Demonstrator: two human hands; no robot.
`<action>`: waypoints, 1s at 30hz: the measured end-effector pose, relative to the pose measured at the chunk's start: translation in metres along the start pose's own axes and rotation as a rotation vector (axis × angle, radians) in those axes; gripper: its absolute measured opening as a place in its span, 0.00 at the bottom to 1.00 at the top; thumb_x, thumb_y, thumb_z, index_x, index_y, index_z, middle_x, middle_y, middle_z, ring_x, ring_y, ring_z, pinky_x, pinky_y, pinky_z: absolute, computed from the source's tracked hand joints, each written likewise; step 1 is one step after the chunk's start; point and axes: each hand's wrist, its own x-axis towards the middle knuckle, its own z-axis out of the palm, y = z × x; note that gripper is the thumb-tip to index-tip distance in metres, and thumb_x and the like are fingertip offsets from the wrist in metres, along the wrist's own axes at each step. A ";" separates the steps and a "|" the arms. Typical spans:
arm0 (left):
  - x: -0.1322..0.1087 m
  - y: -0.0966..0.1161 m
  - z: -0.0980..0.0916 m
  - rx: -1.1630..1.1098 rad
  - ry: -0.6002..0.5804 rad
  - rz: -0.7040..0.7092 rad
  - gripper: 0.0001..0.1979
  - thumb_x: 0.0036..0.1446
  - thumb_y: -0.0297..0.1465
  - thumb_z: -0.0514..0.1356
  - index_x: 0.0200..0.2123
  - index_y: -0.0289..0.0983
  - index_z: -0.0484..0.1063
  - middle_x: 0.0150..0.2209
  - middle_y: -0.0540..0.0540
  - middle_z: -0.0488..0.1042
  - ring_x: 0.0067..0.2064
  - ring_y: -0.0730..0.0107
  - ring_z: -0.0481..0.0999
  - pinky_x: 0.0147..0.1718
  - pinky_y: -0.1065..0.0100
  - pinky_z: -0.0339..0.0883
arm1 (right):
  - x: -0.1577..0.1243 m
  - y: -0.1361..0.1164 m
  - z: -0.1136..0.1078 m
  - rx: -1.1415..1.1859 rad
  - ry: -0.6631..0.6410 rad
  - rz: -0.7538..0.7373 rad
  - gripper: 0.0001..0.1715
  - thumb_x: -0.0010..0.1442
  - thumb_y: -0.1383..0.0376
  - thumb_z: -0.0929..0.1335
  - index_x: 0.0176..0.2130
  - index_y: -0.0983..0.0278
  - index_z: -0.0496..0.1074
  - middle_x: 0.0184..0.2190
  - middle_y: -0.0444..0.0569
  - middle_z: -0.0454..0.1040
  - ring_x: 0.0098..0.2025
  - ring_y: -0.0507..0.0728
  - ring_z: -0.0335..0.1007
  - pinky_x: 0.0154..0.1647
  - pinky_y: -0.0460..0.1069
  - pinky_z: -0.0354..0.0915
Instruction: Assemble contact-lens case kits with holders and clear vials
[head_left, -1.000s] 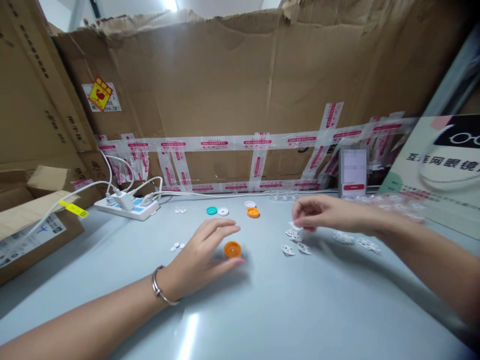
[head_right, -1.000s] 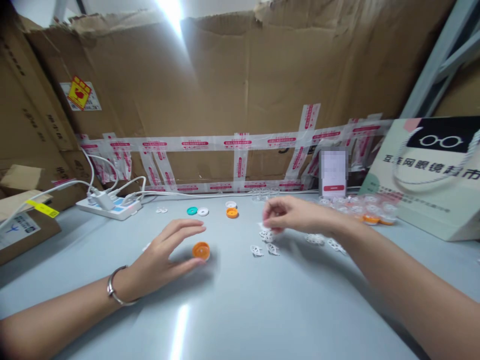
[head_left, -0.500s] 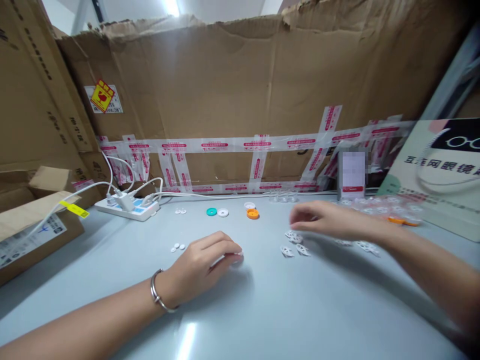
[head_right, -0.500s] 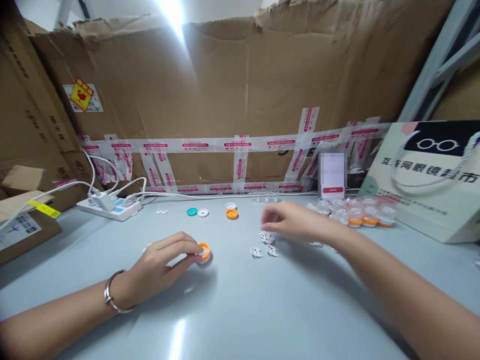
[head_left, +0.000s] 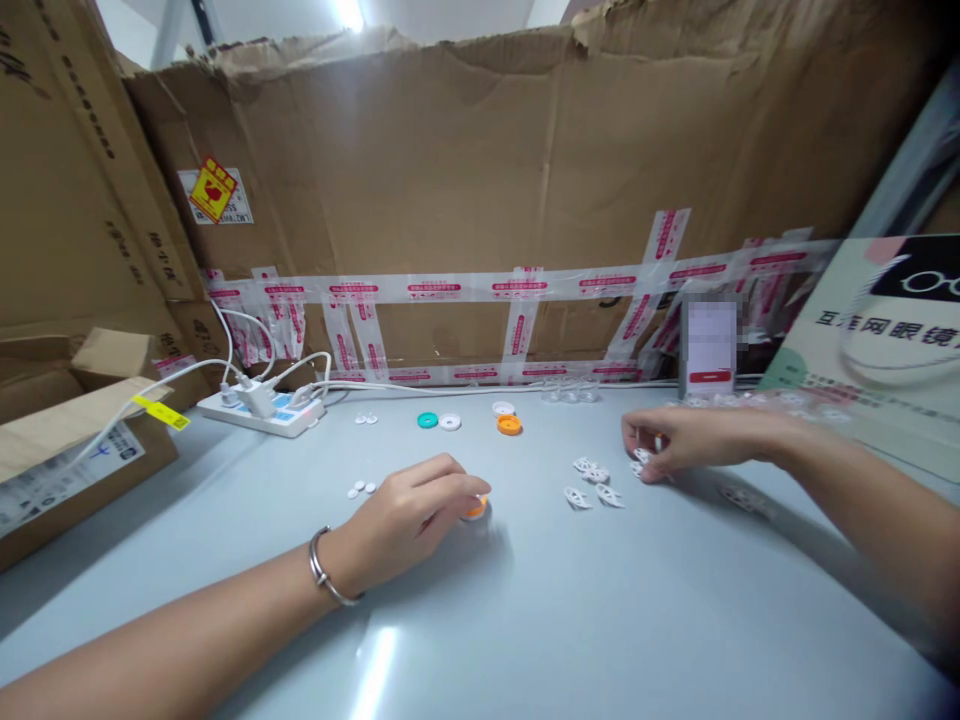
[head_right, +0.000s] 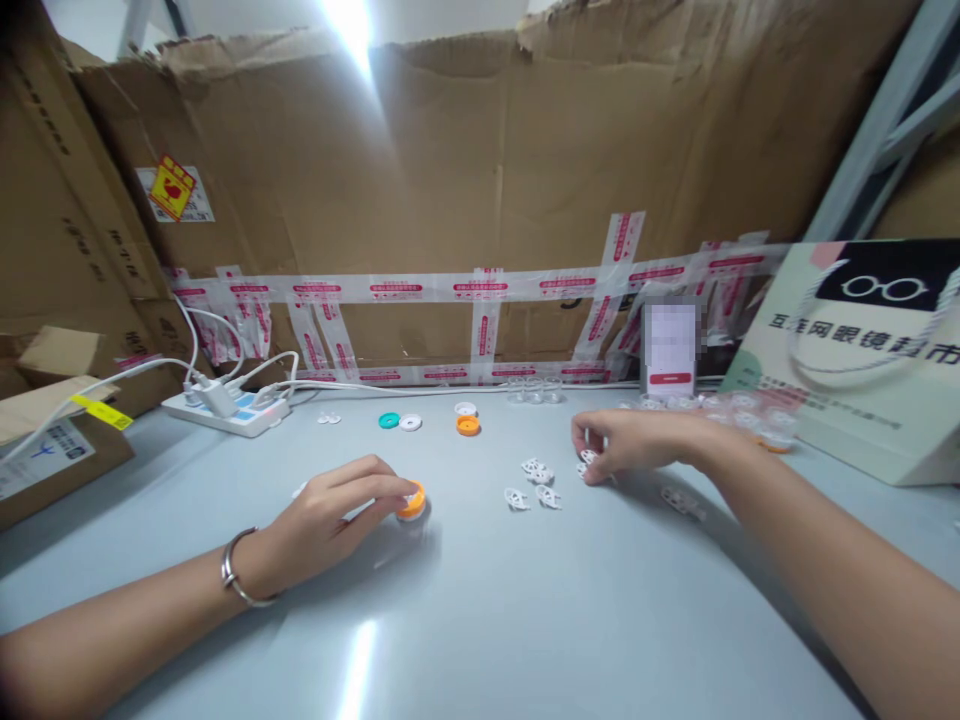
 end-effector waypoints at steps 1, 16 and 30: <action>0.000 -0.001 0.000 -0.008 0.010 0.006 0.12 0.58 0.20 0.50 0.41 0.34 0.70 0.32 0.44 0.71 0.31 0.74 0.71 0.29 0.71 0.69 | 0.002 -0.001 0.000 0.021 -0.013 -0.014 0.10 0.36 0.66 0.72 0.22 0.63 0.68 0.21 0.42 0.70 0.23 0.52 0.65 0.24 0.46 0.58; 0.002 -0.004 0.004 -0.102 0.182 -0.072 0.12 0.55 0.20 0.56 0.44 0.33 0.69 0.33 0.44 0.75 0.35 0.71 0.74 0.34 0.68 0.70 | 0.004 -0.038 0.013 0.417 0.044 -0.044 0.13 0.48 0.60 0.68 0.34 0.63 0.70 0.30 0.47 0.76 0.36 0.57 0.74 0.39 0.50 0.66; 0.008 0.009 0.003 -0.215 0.253 -0.105 0.11 0.52 0.25 0.60 0.41 0.39 0.72 0.33 0.47 0.69 0.36 0.69 0.70 0.36 0.65 0.69 | -0.023 -0.121 0.088 1.276 -0.175 -0.114 0.15 0.43 0.60 0.74 0.32 0.65 0.74 0.27 0.46 0.78 0.33 0.52 0.75 0.43 0.49 0.68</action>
